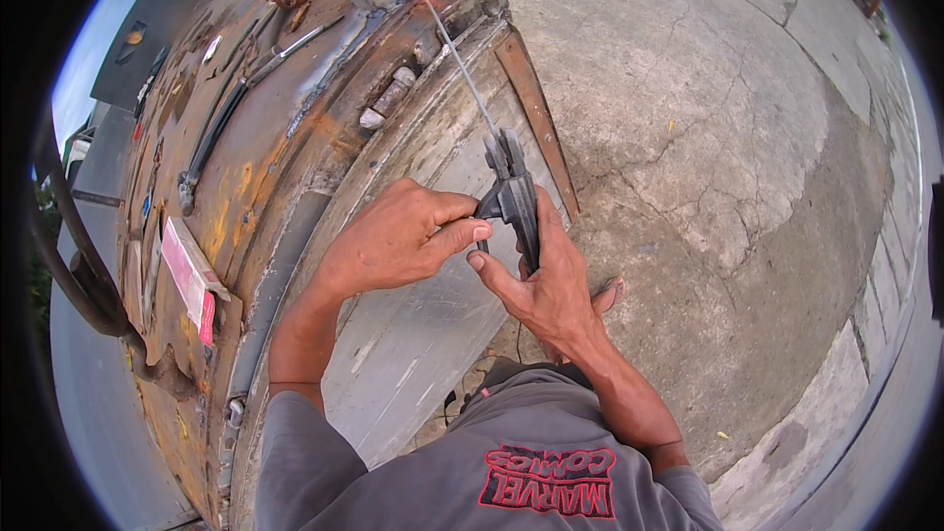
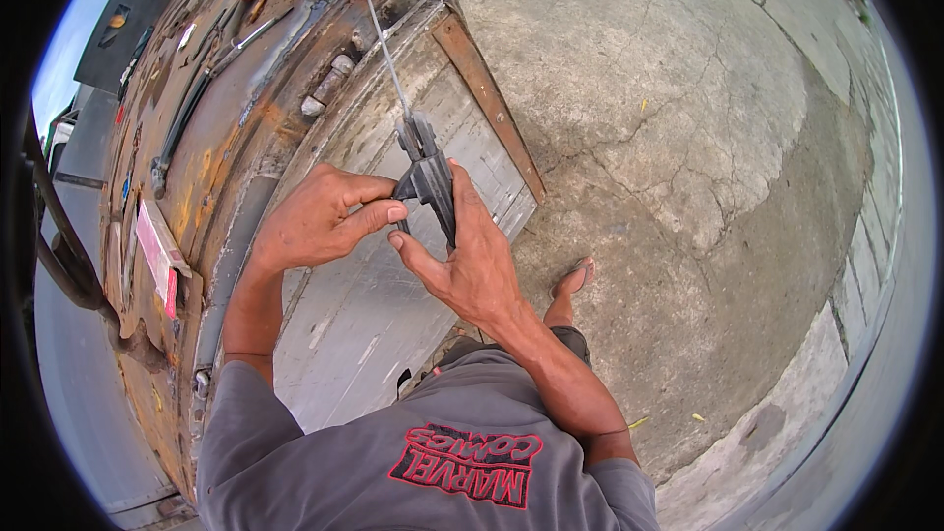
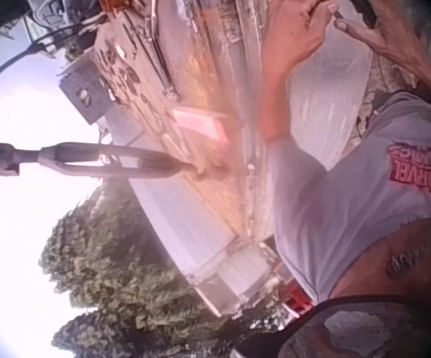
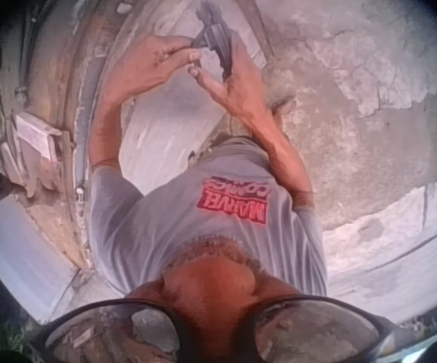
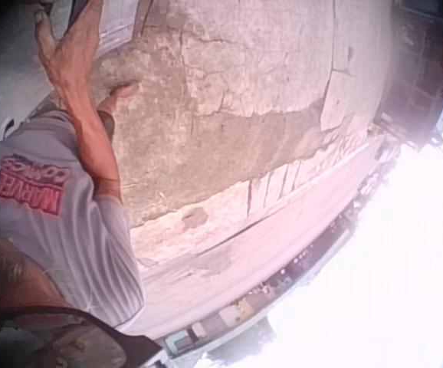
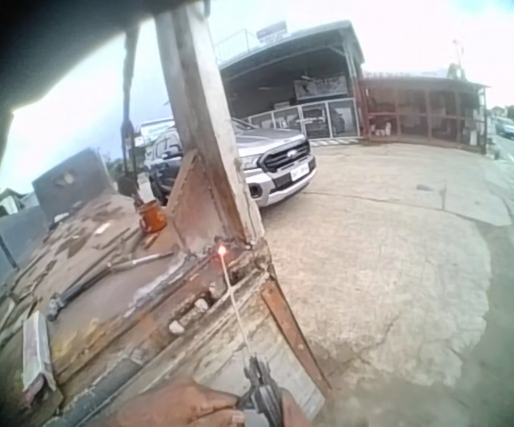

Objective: The person welds a seam on a large, rusty metal structure using a handheld welding torch. The person holds the torch with both hands and moves it along the joint, producing bright sparks and molten metal.

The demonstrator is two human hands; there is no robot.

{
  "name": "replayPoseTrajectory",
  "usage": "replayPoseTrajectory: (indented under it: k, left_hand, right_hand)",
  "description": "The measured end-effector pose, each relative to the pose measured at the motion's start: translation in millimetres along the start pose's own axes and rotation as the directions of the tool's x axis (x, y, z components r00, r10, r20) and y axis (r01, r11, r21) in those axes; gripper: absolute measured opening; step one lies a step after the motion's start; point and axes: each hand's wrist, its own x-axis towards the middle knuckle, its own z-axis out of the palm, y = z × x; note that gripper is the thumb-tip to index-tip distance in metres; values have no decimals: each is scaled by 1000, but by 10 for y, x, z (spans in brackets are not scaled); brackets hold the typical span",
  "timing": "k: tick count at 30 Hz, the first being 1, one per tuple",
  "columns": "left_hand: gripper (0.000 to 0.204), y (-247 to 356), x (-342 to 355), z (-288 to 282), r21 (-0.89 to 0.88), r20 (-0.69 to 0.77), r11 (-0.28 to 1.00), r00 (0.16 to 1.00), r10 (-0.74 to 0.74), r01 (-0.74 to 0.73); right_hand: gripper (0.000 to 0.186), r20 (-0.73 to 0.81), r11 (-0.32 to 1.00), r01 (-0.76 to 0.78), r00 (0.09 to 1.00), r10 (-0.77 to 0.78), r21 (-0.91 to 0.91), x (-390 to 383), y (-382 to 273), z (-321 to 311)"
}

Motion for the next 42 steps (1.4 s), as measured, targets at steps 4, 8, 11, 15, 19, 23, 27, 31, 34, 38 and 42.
replayPoseTrajectory:
  k: [4, 8, 11, 15, 19, 23, 27, 31, 34, 38, 42]
  left_hand:
    - [42, -8, 25, -36, 24, -5, 1000, 1000, -7, 7]
    - [32, -43, 25, -49, 83, 30, 997, 1000, -2, -1]
    - [41, -26, 34, -32, 28, -22, 999, 999, 26, -25]
    - [41, -27, 39, -33, 34, -8, 999, 1000, 12, -12]
    - [33, -27, 30, -42, 34, 7, 999, 999, 31, -31]
    - [29, -24, 31, -42, 42, 15, 997, 998, 61, -62]
    - [29, -23, 30, -33, 47, 27, 998, 999, 33, -35]
    - [28, -28, 23, -42, 58, 36, 998, 999, 21, -23]
    - [36, -3, 20, -33, 25, 8, 1000, 1000, 17, -17]
    - [42, 1, 14, -30, 14, -7, 1000, 1000, 9, -9]
    - [43, -11, 18, -35, 25, -2, 1000, 1000, 7, -7]
  right_hand:
    - [101, 6, 1000, 14, 1000, -14, -3, 61, 26, 7]
    - [101, 5, 1000, 21, 1000, -21, -3, 66, 47, 13]
    - [102, 6, 1000, 18, 1000, -18, 5, 70, 42, 11]
    - [103, 6, 1000, 8, 1000, -8, -7, 78, 45, 11]
    - [104, -8, 1000, -16, 1000, 16, -7, 59, 31, 8]
    - [105, -3, 999, -33, 999, 33, -5, 46, 0, -3]
    - [105, 19, 997, -75, 997, 74, 17, 43, -53, -30]
    - [101, -11, 1000, -19, 1000, 19, 4, 27, -15, -7]
    - [99, -11, 1000, 5, 1000, -5, 12, 36, -13, -6]
    - [97, -17, 1000, 9, 1000, -9, 15, 31, -20, -2]
    - [99, -15, 1000, 8, 1000, -8, -4, 38, -8, 3]
